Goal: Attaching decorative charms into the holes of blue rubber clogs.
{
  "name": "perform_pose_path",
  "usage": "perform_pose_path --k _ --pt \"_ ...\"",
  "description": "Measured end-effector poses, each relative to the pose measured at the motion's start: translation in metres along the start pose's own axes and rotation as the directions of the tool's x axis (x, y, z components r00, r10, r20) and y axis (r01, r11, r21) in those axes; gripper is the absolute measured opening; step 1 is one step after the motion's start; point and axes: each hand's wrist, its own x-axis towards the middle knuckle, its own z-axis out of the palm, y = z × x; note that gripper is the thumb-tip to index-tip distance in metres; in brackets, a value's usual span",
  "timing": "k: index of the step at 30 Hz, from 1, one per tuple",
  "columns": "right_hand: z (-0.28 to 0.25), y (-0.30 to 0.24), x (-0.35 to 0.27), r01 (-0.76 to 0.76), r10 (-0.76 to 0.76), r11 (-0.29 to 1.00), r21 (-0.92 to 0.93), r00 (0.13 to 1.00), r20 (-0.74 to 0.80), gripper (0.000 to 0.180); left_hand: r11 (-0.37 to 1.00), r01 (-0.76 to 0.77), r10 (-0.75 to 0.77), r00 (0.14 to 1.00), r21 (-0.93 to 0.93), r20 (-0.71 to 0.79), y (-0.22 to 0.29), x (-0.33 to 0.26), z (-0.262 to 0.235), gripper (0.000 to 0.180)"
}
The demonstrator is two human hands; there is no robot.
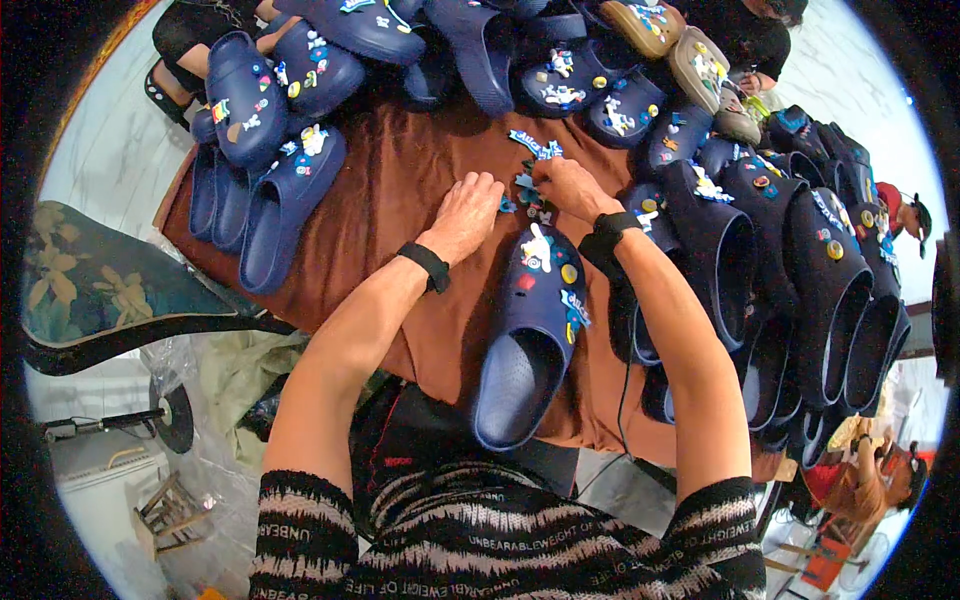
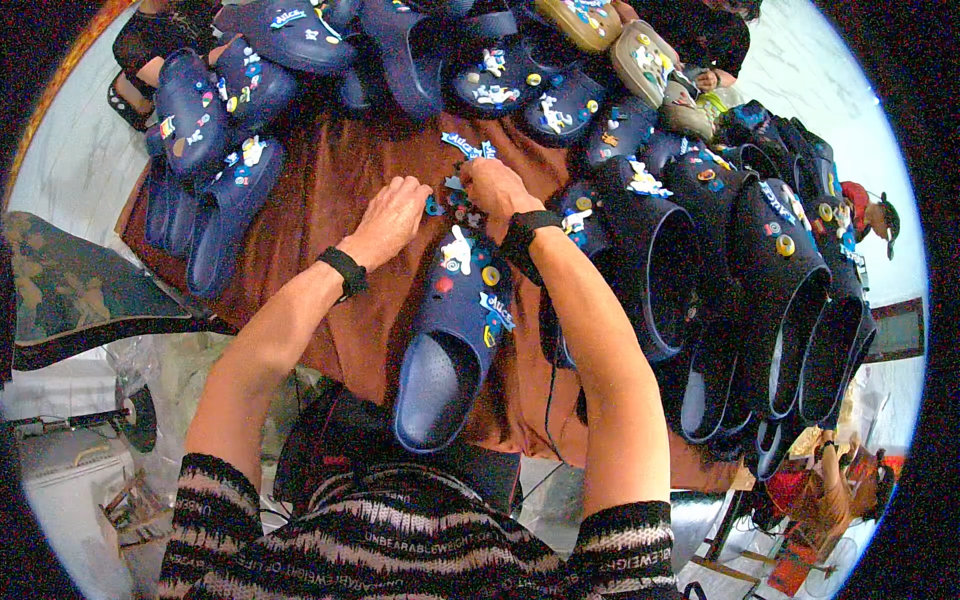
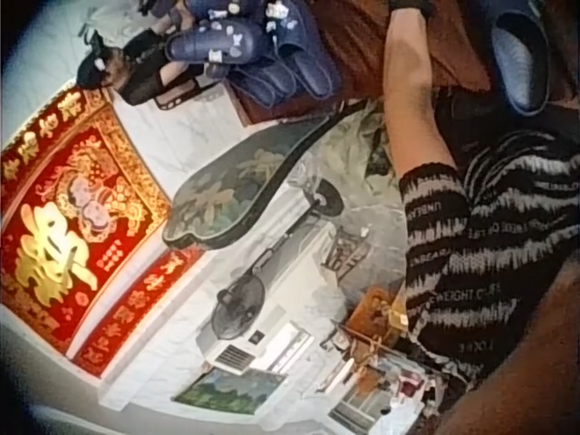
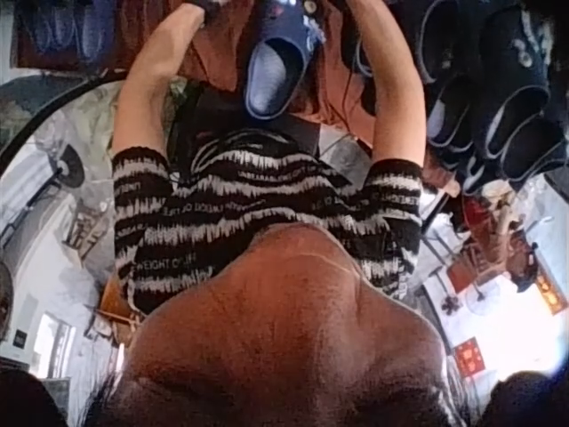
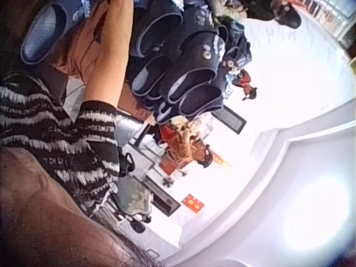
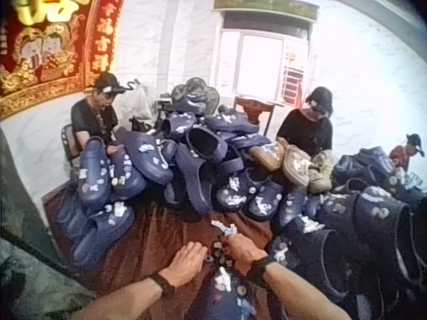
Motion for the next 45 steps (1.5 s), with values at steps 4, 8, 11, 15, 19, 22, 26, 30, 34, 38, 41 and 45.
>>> perform_pose_path --k 4,8,11,15,19,22,26,30,34,38,41,45 --pt "0.001 -0.008 -0.006 0.029 -0.023 0.991 0.131 0.998 -0.05 0.021 0.99 0.098 -0.106 0.992 -0.103 -0.075 -0.001 0.001 -0.001 0.011" --pt "0.001 -0.024 -0.014 -0.02 0.02 0.966 0.257 1.0 0.0 0.023 0.942 0.29 -0.295 0.955 -0.168 -0.003 -0.004 0.002 -0.003 0.013" --pt "0.001 -0.024 -0.02 0.045 -0.038 0.962 0.269 0.999 -0.033 0.02 0.893 0.354 -0.364 0.931 -0.277 0.017 -0.002 0.002 -0.003 0.019" --pt "-0.006 -0.041 -0.025 0.025 -0.027 0.927 0.374 1.0 -0.001 0.022 0.849 0.309 -0.355 0.934 -0.428 -0.031 0.004 -0.003 -0.008 0.022" --pt "-0.007 -0.046 -0.025 0.103 -0.069 0.932 0.349 0.992 -0.107 0.021 0.813 0.328 -0.381 0.925 -0.481 -0.012 0.023 0.004 -0.016 0.026" --pt "-0.014 -0.053 -0.026 0.047 -0.036 0.922 0.386 0.999 -0.035 0.018 0.667 0.476 -0.487 0.861 -0.574 0.148 0.027 0.002 -0.022 0.029" --pt "-0.016 -0.045 -0.036 0.011 0.024 0.857 0.516 0.998 -0.062 0.02 0.593 0.426 -0.455 0.877 -0.684 0.152 0.035 -0.009 -0.03 0.032" --pt "-0.032 -0.04 -0.065 -0.065 0.043 0.76 0.647 0.998 0.049 0.014 0.735 0.244 -0.351 0.935 -0.632 -0.047 0.056 -0.04 -0.044 0.033" --pt "-0.038 -0.059 -0.093 -0.193 0.064 0.72 0.666 0.975 0.213 0.012 0.665 0.27 -0.404 0.914 -0.696 -0.033 0.093 -0.073 -0.061 0.036" --pt "-0.034 -0.08 -0.111 -0.253 0.033 0.741 0.622 0.939 0.342 0.016 0.581 0.291 -0.441 0.897 -0.76 0.006 0.117 -0.096 -0.059 0.038" --pt "-0.035 -0.094 -0.113 -0.248 0.053 0.819 0.517 0.931 0.362 0.018 0.546 0.324 -0.472 0.881 -0.773 0.036 0.127 -0.099 -0.053 0.039" --pt "-0.034 -0.093 -0.106 -0.188 0.026 0.891 0.414 0.93 0.366 0.02 0.559 0.297 -0.488 0.873 -0.774 -0.018 0.132 -0.099 -0.042 0.039"
